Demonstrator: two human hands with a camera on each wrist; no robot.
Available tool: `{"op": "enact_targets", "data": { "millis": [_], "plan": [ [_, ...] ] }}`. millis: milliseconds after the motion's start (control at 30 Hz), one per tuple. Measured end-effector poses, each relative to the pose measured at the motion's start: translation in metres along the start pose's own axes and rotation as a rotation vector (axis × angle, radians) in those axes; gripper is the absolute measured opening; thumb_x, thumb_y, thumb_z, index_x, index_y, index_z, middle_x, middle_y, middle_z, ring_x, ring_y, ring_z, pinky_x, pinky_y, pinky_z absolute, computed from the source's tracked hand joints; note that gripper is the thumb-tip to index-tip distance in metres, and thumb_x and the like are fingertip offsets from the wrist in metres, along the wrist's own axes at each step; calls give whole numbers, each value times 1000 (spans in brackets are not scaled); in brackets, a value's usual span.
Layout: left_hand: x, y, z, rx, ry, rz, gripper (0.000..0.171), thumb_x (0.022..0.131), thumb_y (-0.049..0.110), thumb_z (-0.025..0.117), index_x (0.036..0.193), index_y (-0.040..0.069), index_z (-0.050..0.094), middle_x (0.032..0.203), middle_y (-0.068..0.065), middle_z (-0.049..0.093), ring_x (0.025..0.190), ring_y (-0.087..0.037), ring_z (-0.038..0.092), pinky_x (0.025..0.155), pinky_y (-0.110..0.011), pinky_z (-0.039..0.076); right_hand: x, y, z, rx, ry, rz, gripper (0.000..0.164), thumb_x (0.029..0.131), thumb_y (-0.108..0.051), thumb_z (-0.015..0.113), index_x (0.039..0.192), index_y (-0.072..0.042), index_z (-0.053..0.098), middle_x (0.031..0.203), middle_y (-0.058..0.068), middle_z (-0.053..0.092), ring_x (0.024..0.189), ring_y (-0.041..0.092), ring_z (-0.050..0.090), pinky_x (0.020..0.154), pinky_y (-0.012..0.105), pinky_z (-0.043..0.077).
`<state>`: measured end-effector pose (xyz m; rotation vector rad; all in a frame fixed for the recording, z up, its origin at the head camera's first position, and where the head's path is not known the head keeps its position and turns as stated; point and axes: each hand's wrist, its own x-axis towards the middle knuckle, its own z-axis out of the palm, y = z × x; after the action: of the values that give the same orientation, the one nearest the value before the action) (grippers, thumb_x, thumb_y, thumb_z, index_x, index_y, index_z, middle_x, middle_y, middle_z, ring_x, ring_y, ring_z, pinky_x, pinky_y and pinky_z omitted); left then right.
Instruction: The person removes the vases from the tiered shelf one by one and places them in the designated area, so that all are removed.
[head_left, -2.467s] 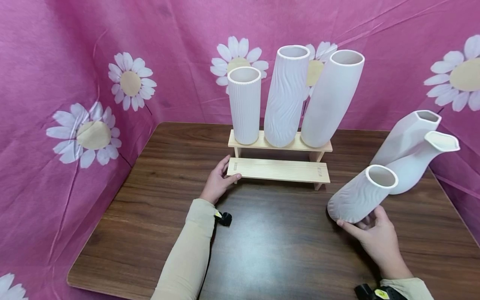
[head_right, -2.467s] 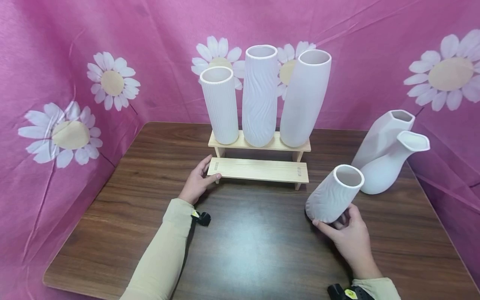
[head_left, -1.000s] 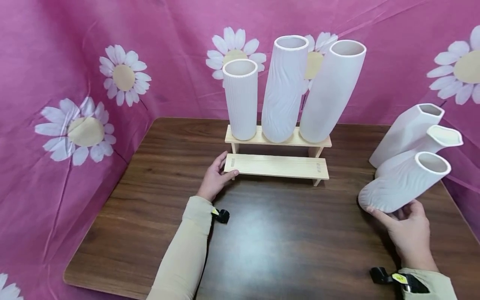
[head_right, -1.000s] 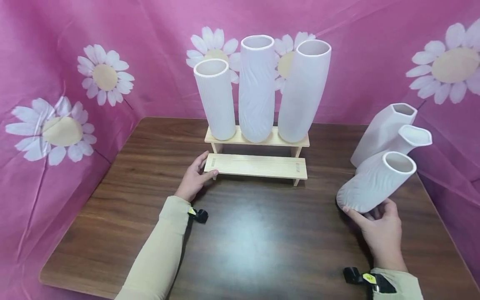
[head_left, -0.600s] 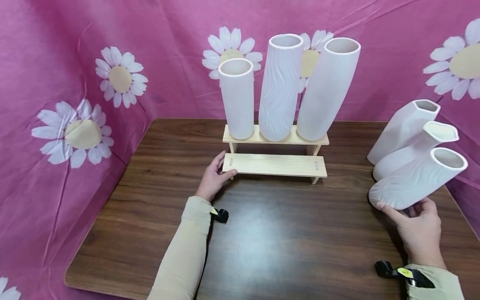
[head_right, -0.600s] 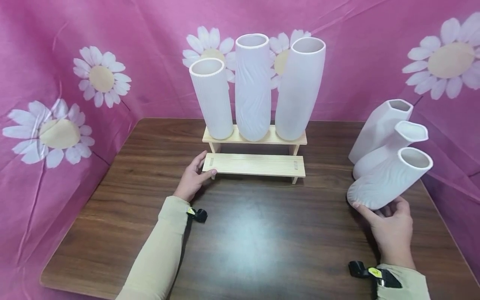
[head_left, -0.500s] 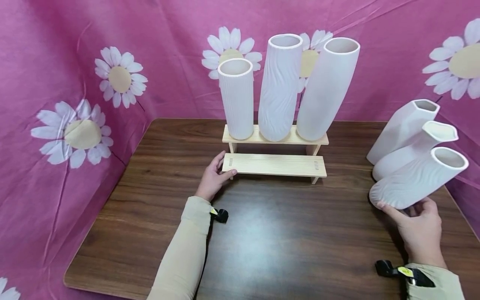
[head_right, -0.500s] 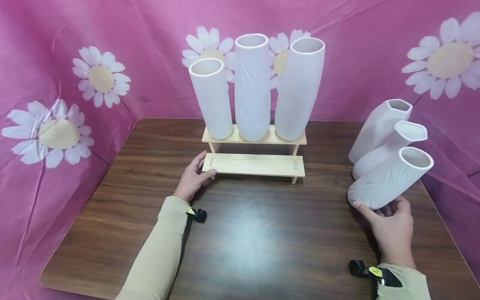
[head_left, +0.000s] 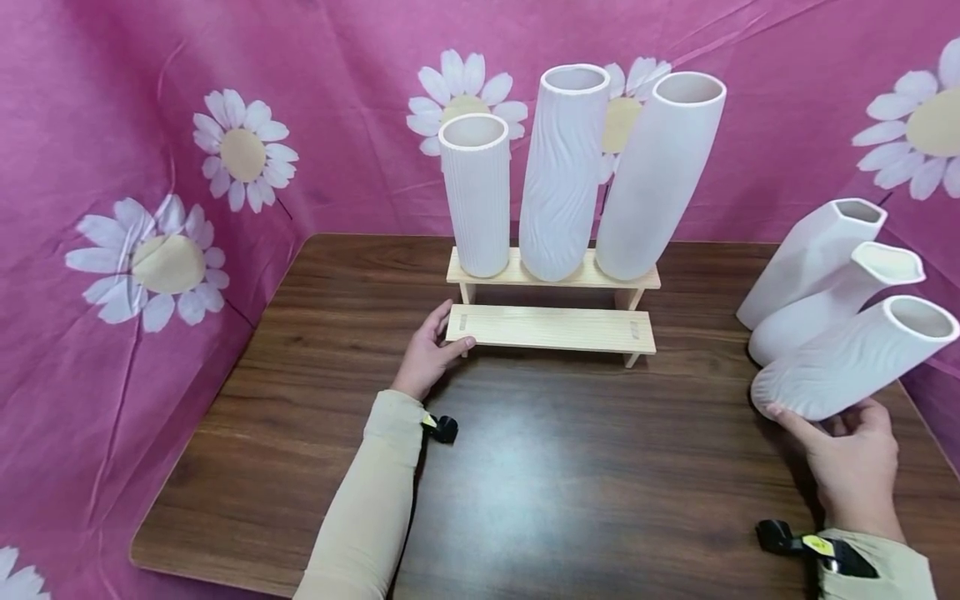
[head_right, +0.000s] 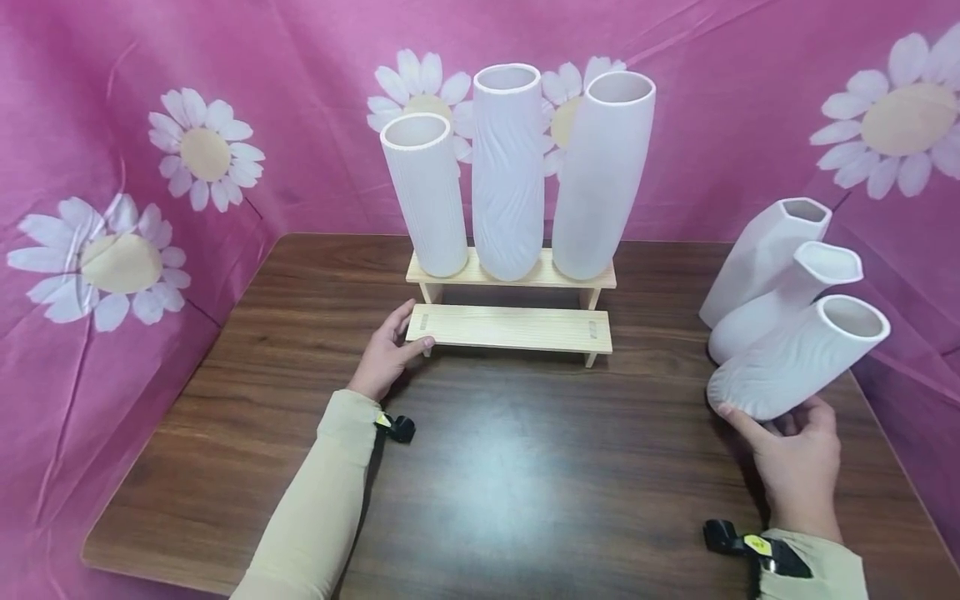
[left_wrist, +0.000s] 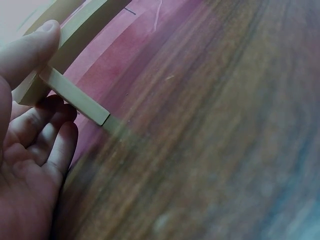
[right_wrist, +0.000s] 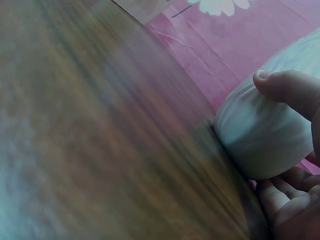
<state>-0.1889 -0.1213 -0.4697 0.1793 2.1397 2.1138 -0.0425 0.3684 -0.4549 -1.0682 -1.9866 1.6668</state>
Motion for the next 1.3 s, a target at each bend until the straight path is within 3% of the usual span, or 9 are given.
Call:
{"op": "enact_targets", "data": {
  "millis": [167,467,667,800,967,1167,1300],
  "plan": [
    [-2,1,1,11,11,15,81,89,-4,72,156,0,27,150,-17,49,112,-22,60,81,-19,55,0,2,-1,-92,20,10,78,69,-8,92,127,-33,47,116,-22,49,127,3,46,88,1,38],
    [-1,1,1,6,13,25,81,89,-4,73,156,-2,28,150,-17,49,116,-25,59,83,-20,55,4,1,-4,-23,41,13,81,69,-1,91,132,-29,48,117,-20,51,124,5,48,84,1,40],
    [-1,3,2,7,14,17,82,88,-5,73,156,-1,28,150,-17,48,112,-23,61,81,-21,56,4,3,-7,-57,39,16,80,70,-5,91,132,-31,48,117,-21,51,124,3,48,85,0,39],
    [-2,4,1,9,18,15,82,88,-5,73,156,-1,28,149,-18,49,107,-22,62,79,-21,56,4,2,-7,-112,41,19,83,74,-7,89,141,-30,44,130,-18,50,130,2,44,95,3,37],
    [-2,4,1,6,23,21,82,88,-5,74,156,-1,28,149,-18,50,114,-24,60,83,-21,55,5,2,-7,-196,19,0,89,79,-12,86,151,-27,36,148,-11,42,137,2,37,111,15,31],
    [-2,2,0,2,22,16,81,88,-4,73,156,-1,29,149,-17,50,110,-23,62,80,-21,56,6,3,-8,-42,-20,6,87,77,-3,86,147,-25,41,144,-12,46,136,2,39,100,5,35],
    [-1,1,1,-2,14,20,81,88,-4,73,156,-1,28,149,-18,49,106,-19,62,78,-20,56,3,7,-11,67,-38,15,87,78,-1,85,149,-22,40,148,-7,45,138,3,37,103,6,33]
  ]
}}
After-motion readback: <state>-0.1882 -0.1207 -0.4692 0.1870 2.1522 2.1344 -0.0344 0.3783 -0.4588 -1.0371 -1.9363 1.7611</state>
